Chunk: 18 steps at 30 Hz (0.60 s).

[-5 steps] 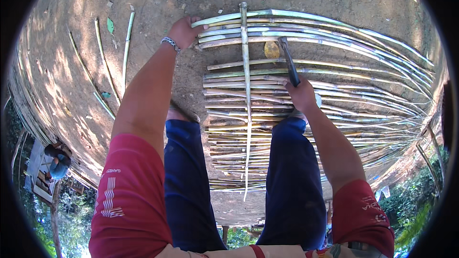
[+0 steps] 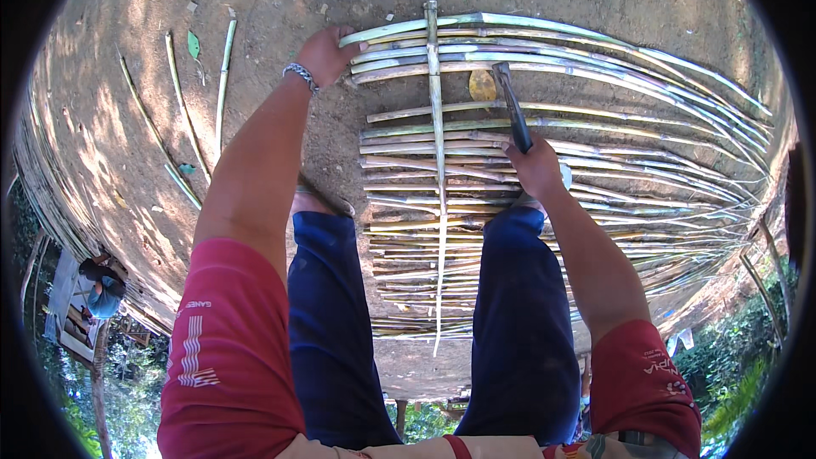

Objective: The person sits on the ground and weaves thin bamboo strips into a mat. They use pliers to secure the strips and a knife to trim excess material, progressively building the woven structure.

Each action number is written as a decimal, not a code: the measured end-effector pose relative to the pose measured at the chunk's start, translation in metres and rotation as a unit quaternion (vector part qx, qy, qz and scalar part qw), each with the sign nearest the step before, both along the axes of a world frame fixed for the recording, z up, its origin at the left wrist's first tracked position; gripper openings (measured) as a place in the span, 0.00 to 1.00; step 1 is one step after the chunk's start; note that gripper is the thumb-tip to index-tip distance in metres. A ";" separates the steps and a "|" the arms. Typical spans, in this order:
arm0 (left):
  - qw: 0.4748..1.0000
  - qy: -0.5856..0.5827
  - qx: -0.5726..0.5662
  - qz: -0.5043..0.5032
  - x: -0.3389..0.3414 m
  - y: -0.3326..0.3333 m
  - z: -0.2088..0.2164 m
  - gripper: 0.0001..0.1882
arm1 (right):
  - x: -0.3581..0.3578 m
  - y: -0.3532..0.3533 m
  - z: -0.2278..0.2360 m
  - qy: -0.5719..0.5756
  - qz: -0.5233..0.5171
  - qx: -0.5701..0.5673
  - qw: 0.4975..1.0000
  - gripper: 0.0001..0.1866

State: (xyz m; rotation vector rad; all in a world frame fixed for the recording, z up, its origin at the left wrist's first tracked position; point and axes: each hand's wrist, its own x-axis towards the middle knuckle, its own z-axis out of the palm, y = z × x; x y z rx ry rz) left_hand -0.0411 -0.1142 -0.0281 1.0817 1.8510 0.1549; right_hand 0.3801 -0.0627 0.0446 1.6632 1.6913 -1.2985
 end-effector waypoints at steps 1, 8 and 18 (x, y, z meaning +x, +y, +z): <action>1.000 0.011 0.002 -0.010 0.001 0.001 0.004 0.29 | 0.000 0.000 0.001 0.004 -0.001 -0.004 1.000 0.24; 0.997 0.044 -0.010 -0.062 -0.001 0.010 0.013 0.27 | -0.012 0.000 0.022 -0.021 -0.010 -0.010 1.000 0.22; 0.989 0.064 0.089 0.099 -0.037 -0.086 0.118 0.20 | 0.017 -0.030 0.104 -0.116 0.023 0.045 0.992 0.24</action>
